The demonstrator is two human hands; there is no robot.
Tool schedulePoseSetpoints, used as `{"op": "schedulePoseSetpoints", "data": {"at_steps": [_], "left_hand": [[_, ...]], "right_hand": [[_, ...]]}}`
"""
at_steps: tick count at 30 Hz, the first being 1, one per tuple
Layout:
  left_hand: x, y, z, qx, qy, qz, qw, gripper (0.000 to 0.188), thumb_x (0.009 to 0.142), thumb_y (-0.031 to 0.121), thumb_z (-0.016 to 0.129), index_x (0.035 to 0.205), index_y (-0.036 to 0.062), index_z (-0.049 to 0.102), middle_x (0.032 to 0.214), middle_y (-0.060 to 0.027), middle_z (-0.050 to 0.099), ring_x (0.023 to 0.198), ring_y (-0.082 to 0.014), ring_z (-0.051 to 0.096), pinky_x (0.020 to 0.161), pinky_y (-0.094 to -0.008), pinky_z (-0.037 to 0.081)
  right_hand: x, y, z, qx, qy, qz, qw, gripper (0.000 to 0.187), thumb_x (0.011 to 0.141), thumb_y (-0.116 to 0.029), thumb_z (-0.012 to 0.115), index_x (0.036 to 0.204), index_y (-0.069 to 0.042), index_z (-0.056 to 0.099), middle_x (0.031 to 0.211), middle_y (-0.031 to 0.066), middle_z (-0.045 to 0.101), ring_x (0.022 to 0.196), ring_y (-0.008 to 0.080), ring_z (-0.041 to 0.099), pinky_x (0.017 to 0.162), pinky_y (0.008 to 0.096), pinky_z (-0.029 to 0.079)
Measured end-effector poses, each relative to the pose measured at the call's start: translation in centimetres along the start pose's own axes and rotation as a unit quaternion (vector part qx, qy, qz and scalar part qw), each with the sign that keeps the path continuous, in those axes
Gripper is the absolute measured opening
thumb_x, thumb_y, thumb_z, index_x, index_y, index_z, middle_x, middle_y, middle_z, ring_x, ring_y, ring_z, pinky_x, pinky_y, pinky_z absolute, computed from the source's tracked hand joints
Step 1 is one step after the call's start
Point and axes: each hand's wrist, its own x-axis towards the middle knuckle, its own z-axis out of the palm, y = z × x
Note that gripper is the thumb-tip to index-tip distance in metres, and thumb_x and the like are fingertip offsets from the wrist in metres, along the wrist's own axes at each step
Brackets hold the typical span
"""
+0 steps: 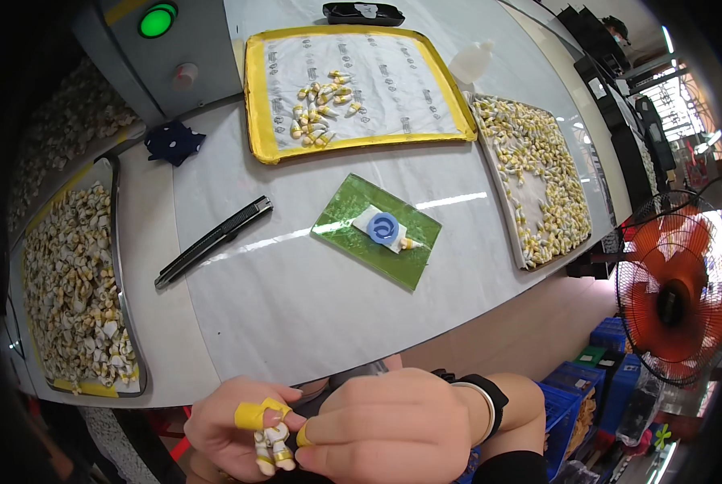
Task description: The person sits at a workstation and repeatedly picks up small, spiral-shaped corn cob pieces from a tray. They apply a small amount of adhesive from a green pad to the center of each piece and then press it onto a yellow cylindrical base held in their left hand. The finished units are placed into a yellow tray on the table.
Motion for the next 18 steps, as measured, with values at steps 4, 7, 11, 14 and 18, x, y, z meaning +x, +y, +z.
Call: {"op": "schedulePoseSetpoints", "data": {"at_steps": [4, 7, 11, 14, 18], "left_hand": [[-0.2, 0.8, 2.1, -0.144, 0.147, -0.054, 0.977, 0.028, 0.078, -0.001, 0.069, 0.103, -0.0107, 0.061, 0.09, -0.0161, 0.066, 0.079, -0.0179, 0.065, 0.076, -0.0281, 0.051], [-0.3, 1.3, 2.3, -0.208, 0.17, -0.094, 0.959, 0.027, 0.081, 0.0, 0.068, 0.103, -0.0118, 0.06, 0.09, -0.0163, 0.065, 0.079, -0.0162, 0.064, 0.074, -0.0269, 0.05], [-0.3, 0.9, 2.4, -0.245, 0.173, -0.084, 0.95, 0.027, 0.082, 0.001, 0.066, 0.105, -0.0121, 0.06, 0.091, -0.0163, 0.065, 0.08, -0.0149, 0.063, 0.074, -0.0262, 0.05], [-0.5, 1.0, 2.5, -0.257, 0.163, -0.101, 0.947, 0.026, 0.083, 0.001, 0.066, 0.105, -0.0121, 0.059, 0.092, -0.0158, 0.065, 0.081, -0.0145, 0.063, 0.074, -0.0258, 0.05], [-1.3, 1.2, 2.8, -0.269, 0.157, -0.137, 0.94, 0.025, 0.084, 0.0, 0.064, 0.106, -0.0118, 0.059, 0.094, -0.0148, 0.064, 0.083, -0.0137, 0.062, 0.076, -0.0252, 0.049]], "right_hand": [[0.3, 1.0, 0.0, 0.01, 0.056, 0.007, 0.998, 0.022, 0.064, 0.003, 0.078, 0.083, -0.004, 0.071, 0.08, 0.0072, 0.064, 0.062, 0.0189, 0.06, 0.051, 0.0272, 0.047], [-0.3, 1.6, 0.5, 0.018, 0.056, -0.01, 0.998, 0.02, 0.069, 0.002, 0.074, 0.088, 0.0, 0.07, 0.084, 0.0084, 0.061, 0.063, 0.0186, 0.056, 0.054, 0.0271, 0.045], [-0.7, 1.3, 1.3, -0.015, 0.068, -0.03, 0.997, 0.022, 0.066, 0.003, 0.076, 0.087, -0.001, 0.072, 0.086, 0.0078, 0.061, 0.065, 0.0162, 0.056, 0.053, 0.0258, 0.044], [-1.0, 0.9, 1.4, -0.076, 0.059, -0.064, 0.993, 0.024, 0.066, 0.004, 0.076, 0.089, 0.0, 0.072, 0.088, 0.0061, 0.058, 0.069, 0.0155, 0.056, 0.055, 0.0254, 0.044], [-0.7, 0.4, 1.1, -0.124, 0.034, -0.095, 0.987, 0.022, 0.068, 0.001, 0.075, 0.09, 0.0, 0.072, 0.09, 0.0049, 0.055, 0.073, 0.0145, 0.055, 0.057, 0.0251, 0.043]]}}
